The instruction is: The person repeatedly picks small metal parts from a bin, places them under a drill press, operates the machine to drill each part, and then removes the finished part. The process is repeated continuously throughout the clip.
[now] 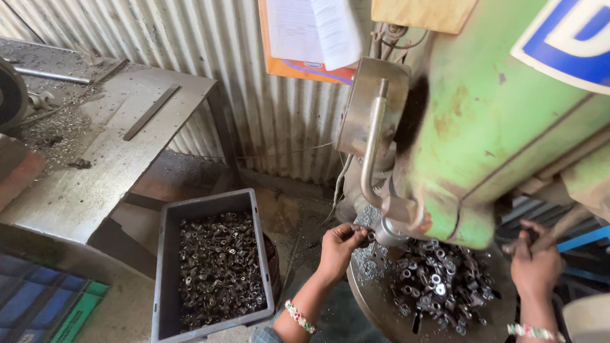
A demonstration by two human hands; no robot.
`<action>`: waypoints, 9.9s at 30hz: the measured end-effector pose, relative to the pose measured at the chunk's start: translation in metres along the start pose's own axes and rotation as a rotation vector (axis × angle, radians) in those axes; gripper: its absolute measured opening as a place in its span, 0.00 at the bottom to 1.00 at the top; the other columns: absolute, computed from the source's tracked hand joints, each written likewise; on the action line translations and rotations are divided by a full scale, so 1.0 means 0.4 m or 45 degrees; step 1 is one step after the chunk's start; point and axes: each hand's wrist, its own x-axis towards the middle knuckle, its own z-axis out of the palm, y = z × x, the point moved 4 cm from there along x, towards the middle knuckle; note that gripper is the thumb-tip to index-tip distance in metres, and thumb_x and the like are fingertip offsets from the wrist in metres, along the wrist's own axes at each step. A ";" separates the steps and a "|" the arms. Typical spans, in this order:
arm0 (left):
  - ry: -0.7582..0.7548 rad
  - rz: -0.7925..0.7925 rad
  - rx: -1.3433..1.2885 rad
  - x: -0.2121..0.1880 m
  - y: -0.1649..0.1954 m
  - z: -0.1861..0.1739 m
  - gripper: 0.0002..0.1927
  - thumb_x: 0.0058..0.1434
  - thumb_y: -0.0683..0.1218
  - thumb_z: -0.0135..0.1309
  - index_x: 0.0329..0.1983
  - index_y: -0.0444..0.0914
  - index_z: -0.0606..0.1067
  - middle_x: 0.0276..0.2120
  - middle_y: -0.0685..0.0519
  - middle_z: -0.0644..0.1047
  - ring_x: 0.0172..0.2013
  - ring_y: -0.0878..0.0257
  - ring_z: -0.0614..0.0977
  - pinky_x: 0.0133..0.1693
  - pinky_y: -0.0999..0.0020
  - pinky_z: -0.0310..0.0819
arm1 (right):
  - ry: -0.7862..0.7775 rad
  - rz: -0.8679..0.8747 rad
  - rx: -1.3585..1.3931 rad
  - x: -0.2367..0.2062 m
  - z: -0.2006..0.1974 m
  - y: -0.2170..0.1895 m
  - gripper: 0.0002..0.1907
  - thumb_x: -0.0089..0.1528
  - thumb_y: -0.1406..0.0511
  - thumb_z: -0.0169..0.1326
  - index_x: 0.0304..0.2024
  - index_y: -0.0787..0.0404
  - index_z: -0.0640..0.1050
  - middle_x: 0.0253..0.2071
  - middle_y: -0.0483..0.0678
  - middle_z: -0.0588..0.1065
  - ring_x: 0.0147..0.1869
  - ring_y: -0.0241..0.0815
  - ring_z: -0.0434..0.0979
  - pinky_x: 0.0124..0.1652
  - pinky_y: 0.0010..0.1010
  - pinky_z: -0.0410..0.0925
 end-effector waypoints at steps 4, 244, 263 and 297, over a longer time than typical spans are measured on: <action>0.007 0.008 -0.082 0.016 -0.014 -0.001 0.05 0.67 0.38 0.57 0.40 0.27 0.78 0.35 0.53 0.82 0.34 0.68 0.81 0.42 0.69 0.80 | 0.141 -0.165 -0.516 0.141 0.088 -0.043 0.03 0.75 0.70 0.51 0.46 0.66 0.73 0.29 0.53 0.77 0.33 0.41 0.78 0.40 0.33 0.68; -0.233 0.551 1.924 -0.259 -0.096 0.220 0.13 0.60 0.49 0.58 0.46 0.40 0.76 0.45 0.46 0.76 0.52 0.48 0.73 0.54 0.55 0.67 | 0.008 -0.091 -0.117 -0.201 -0.058 0.124 0.12 0.74 0.66 0.54 0.54 0.71 0.72 0.41 0.51 0.73 0.39 0.39 0.71 0.43 0.29 0.66; 0.431 0.260 0.479 -0.098 0.119 0.047 0.12 0.55 0.36 0.66 0.44 0.32 0.82 0.34 0.51 0.85 0.35 0.71 0.82 0.41 0.74 0.78 | 0.115 -0.156 -0.379 -0.199 -0.080 0.124 0.25 0.69 0.58 0.65 0.53 0.71 0.70 0.45 0.55 0.79 0.49 0.51 0.80 0.54 0.38 0.70; -0.053 -0.055 0.244 0.004 0.041 -0.012 0.04 0.65 0.36 0.59 0.41 0.31 0.80 0.33 0.55 0.82 0.35 0.72 0.80 0.41 0.74 0.78 | 0.431 -0.141 -0.002 0.218 0.149 -0.021 0.10 0.79 0.68 0.55 0.44 0.69 0.74 0.31 0.54 0.75 0.28 0.42 0.74 0.32 0.31 0.68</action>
